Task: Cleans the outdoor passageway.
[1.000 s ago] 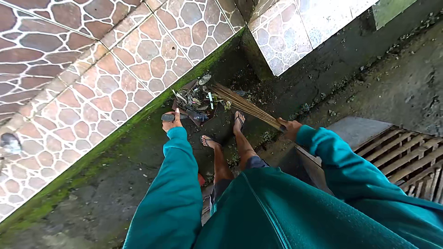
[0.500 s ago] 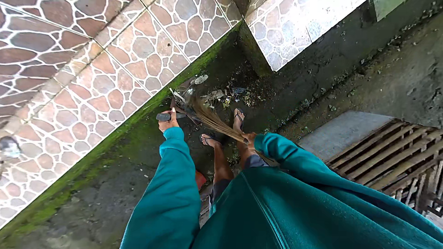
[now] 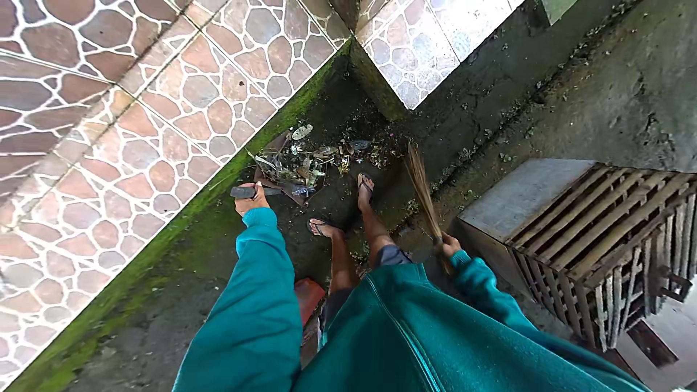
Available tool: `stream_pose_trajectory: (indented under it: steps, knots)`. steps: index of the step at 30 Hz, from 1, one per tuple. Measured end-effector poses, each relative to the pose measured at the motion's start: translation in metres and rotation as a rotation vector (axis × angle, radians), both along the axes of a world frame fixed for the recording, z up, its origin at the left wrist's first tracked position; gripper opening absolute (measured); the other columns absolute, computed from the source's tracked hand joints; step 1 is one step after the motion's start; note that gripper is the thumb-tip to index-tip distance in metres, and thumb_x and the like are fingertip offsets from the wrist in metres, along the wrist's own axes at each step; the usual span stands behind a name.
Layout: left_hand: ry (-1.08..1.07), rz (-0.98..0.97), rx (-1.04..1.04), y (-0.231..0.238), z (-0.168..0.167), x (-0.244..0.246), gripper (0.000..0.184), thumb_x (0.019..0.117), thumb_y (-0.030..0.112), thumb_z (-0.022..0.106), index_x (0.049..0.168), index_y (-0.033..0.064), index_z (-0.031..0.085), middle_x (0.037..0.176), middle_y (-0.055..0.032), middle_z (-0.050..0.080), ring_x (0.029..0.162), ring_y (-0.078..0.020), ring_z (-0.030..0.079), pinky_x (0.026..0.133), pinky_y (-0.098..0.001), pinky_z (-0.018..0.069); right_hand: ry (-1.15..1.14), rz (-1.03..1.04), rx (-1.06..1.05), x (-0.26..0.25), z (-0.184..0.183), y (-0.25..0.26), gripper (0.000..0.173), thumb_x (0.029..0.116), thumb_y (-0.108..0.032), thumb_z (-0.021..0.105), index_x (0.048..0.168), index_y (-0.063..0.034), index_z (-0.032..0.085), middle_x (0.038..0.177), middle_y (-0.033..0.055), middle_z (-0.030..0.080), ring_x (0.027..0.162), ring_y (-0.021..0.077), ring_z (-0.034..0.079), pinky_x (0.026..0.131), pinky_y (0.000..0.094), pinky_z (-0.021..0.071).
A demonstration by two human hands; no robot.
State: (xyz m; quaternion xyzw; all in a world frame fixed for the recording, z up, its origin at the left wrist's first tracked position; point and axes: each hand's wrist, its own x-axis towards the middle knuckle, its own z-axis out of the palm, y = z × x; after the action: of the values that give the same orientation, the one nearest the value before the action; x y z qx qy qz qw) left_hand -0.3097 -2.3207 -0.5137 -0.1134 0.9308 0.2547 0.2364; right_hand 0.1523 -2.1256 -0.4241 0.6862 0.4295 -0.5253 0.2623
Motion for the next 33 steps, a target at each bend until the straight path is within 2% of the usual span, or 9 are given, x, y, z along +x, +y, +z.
stream_pose_trajectory:
  steps: [2, 5, 8, 10, 14, 21, 26, 29, 33]
  knots:
    - [0.013, -0.012, -0.005, -0.004, -0.005, 0.001, 0.038, 0.0983, 0.029, 0.068, 0.127, 0.0051, 0.066, 0.126, -0.0203, 0.067, 0.120, -0.0301, 0.063, 0.106, -0.0466, 0.0449, 0.089, -0.010, -0.067, -0.042, -0.038, -0.016, 0.064, 0.0880, 0.002, 0.065, 0.149, -0.0020, 0.046, 0.121, 0.0237, 0.064, 0.097, 0.0306, 0.067, 0.084, 0.0487, 0.0571]
    - [0.021, -0.032, -0.026, -0.005, -0.004, 0.002, 0.037, 0.0985, 0.029, 0.067, 0.127, 0.0057, 0.066, 0.127, -0.0200, 0.067, 0.120, -0.0295, 0.063, 0.106, -0.0462, 0.0447, 0.234, 0.119, -0.190, -0.106, -0.064, -0.050, 0.083, 0.0787, 0.006, 0.075, 0.154, -0.0016, 0.041, 0.138, 0.0260, 0.059, 0.120, 0.0328, 0.063, 0.104, 0.0480, 0.0518]
    - [0.019, -0.006, -0.021, -0.001, 0.002, 0.005, 0.037, 0.0983, 0.029, 0.067, 0.128, 0.0060, 0.066, 0.127, -0.0195, 0.067, 0.121, -0.0282, 0.063, 0.106, -0.0447, 0.0446, 0.294, 0.211, -0.294, -0.129, -0.068, -0.075, 0.093, 0.0720, 0.010, 0.078, 0.155, -0.0025, 0.038, 0.128, 0.0270, 0.061, 0.102, 0.0328, 0.067, 0.090, 0.0483, 0.0560]
    - [0.011, 0.009, -0.015, 0.002, 0.006, 0.006, 0.037, 0.0984, 0.028, 0.067, 0.128, 0.0061, 0.066, 0.128, -0.0190, 0.067, 0.123, -0.0276, 0.062, 0.107, -0.0436, 0.0442, 0.352, 0.320, -0.297, -0.118, -0.071, -0.083, 0.095, 0.0696, 0.005, 0.079, 0.155, -0.0020, 0.039, 0.128, 0.0273, 0.062, 0.108, 0.0354, 0.066, 0.095, 0.0520, 0.0544]
    - [0.013, 0.040, 0.023, -0.002, -0.005, 0.005, 0.038, 0.0973, 0.026, 0.068, 0.128, 0.0040, 0.065, 0.127, -0.0201, 0.067, 0.120, -0.0283, 0.064, 0.107, -0.0448, 0.0456, 0.298, 0.524, -0.328, -0.103, -0.019, -0.053, 0.091, 0.0828, -0.003, 0.078, 0.160, -0.0032, 0.030, 0.147, 0.0289, 0.052, 0.136, 0.0401, 0.052, 0.116, 0.0551, 0.0402]
    - [0.007, 0.052, -0.008, 0.005, -0.005, 0.002, 0.036, 0.0978, 0.027, 0.068, 0.126, 0.0053, 0.067, 0.125, -0.0184, 0.068, 0.120, -0.0275, 0.064, 0.106, -0.0442, 0.0451, 0.185, 0.493, -0.144, -0.053, 0.064, 0.024, 0.096, 0.0769, 0.000, 0.074, 0.161, -0.0042, 0.028, 0.132, 0.0294, 0.062, 0.115, 0.0404, 0.065, 0.101, 0.0566, 0.0503]
    - [-0.001, 0.049, -0.028, 0.008, -0.004, 0.001, 0.035, 0.0982, 0.027, 0.067, 0.126, 0.0062, 0.067, 0.125, -0.0179, 0.069, 0.120, -0.0274, 0.064, 0.106, -0.0442, 0.0452, 0.076, 0.367, -0.030, -0.084, -0.021, 0.050, 0.076, 0.0850, -0.001, 0.070, 0.154, -0.0029, 0.039, 0.129, 0.0286, 0.062, 0.112, 0.0395, 0.065, 0.098, 0.0560, 0.0522]
    - [0.001, 0.058, -0.018, 0.006, -0.006, 0.000, 0.034, 0.0975, 0.027, 0.068, 0.125, 0.0071, 0.068, 0.124, -0.0176, 0.069, 0.118, -0.0274, 0.065, 0.104, -0.0448, 0.0466, 0.111, 0.459, -0.158, -0.116, -0.088, 0.029, 0.078, 0.0791, 0.005, 0.077, 0.150, -0.0013, 0.046, 0.130, 0.0281, 0.062, 0.113, 0.0396, 0.066, 0.100, 0.0553, 0.0528]
    - [0.012, 0.082, 0.002, -0.002, -0.009, 0.000, 0.034, 0.0968, 0.026, 0.069, 0.125, 0.0073, 0.068, 0.123, -0.0168, 0.070, 0.116, -0.0258, 0.066, 0.104, -0.0432, 0.0472, 0.149, 0.844, -0.371, -0.170, -0.075, -0.007, 0.081, 0.0860, -0.006, 0.079, 0.157, -0.0047, 0.039, 0.147, 0.0254, 0.053, 0.138, 0.0390, 0.051, 0.115, 0.0557, 0.0390]
